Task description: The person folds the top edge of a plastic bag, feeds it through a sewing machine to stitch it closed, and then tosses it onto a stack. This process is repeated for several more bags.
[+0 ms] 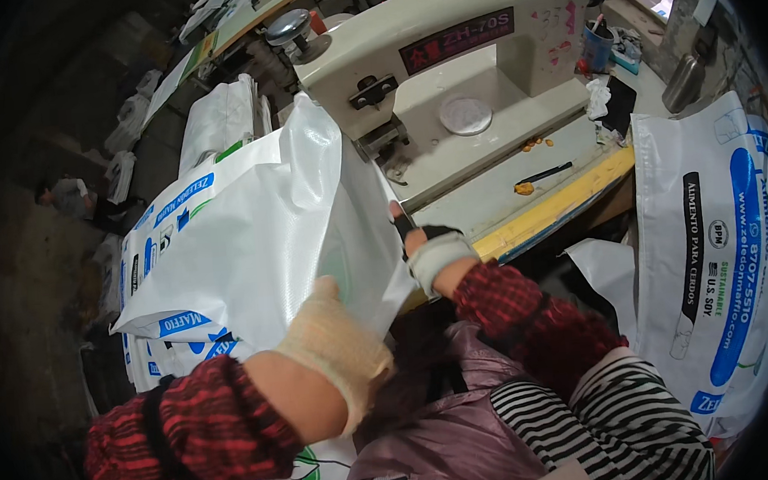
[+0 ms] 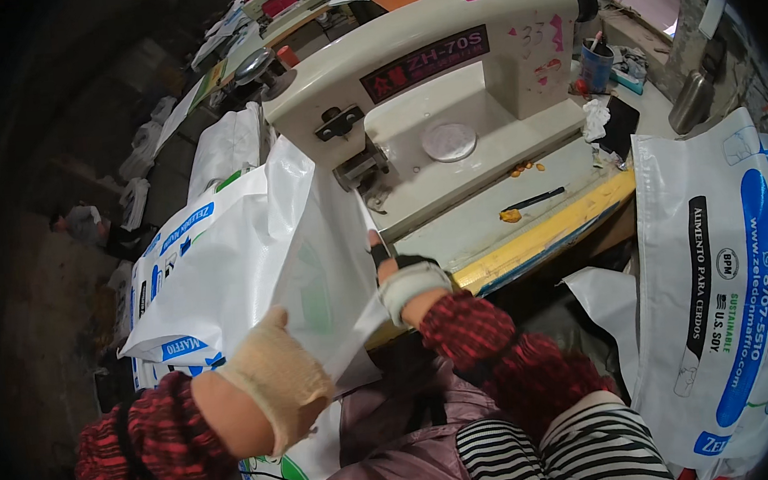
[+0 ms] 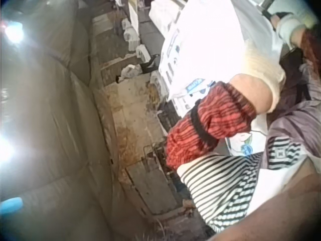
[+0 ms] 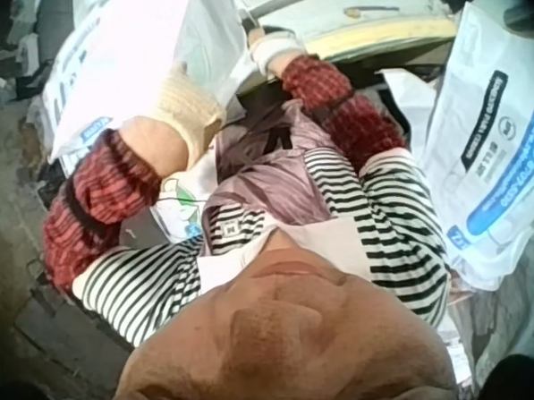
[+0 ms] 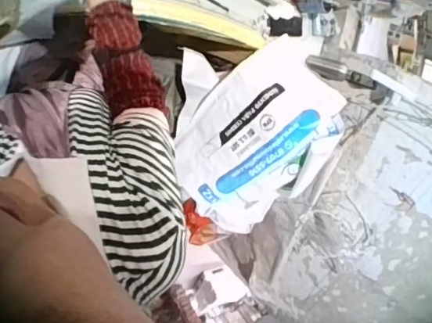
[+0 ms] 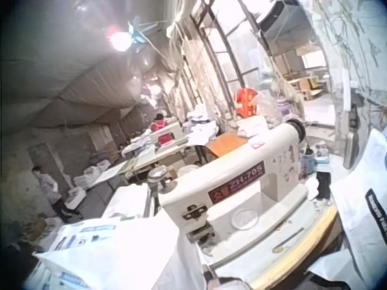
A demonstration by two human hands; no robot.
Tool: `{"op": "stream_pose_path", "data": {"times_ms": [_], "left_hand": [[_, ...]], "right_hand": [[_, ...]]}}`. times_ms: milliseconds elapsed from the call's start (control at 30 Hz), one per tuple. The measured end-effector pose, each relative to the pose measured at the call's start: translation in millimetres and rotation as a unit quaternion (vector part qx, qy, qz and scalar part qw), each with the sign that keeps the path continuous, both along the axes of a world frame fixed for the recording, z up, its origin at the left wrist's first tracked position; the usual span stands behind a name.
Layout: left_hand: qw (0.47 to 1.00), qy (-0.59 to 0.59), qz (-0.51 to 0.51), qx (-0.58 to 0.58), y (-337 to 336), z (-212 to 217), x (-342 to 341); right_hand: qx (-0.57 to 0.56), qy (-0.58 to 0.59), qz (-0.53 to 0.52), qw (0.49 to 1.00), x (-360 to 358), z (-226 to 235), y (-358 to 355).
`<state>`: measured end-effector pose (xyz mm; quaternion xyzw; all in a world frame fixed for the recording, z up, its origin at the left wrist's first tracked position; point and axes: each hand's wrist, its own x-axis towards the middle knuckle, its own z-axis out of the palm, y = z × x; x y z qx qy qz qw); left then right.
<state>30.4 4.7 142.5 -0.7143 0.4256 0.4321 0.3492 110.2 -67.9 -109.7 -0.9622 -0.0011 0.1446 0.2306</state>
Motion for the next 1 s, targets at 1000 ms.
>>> {"op": "stream_pose_path", "data": {"times_ms": [1000], "left_hand": [[0.926, -0.162, 0.162, -0.300, 32, -192, 166]], "right_hand": [[0.594, 0.051, -0.064, 0.800, 14, -13, -34]]}}
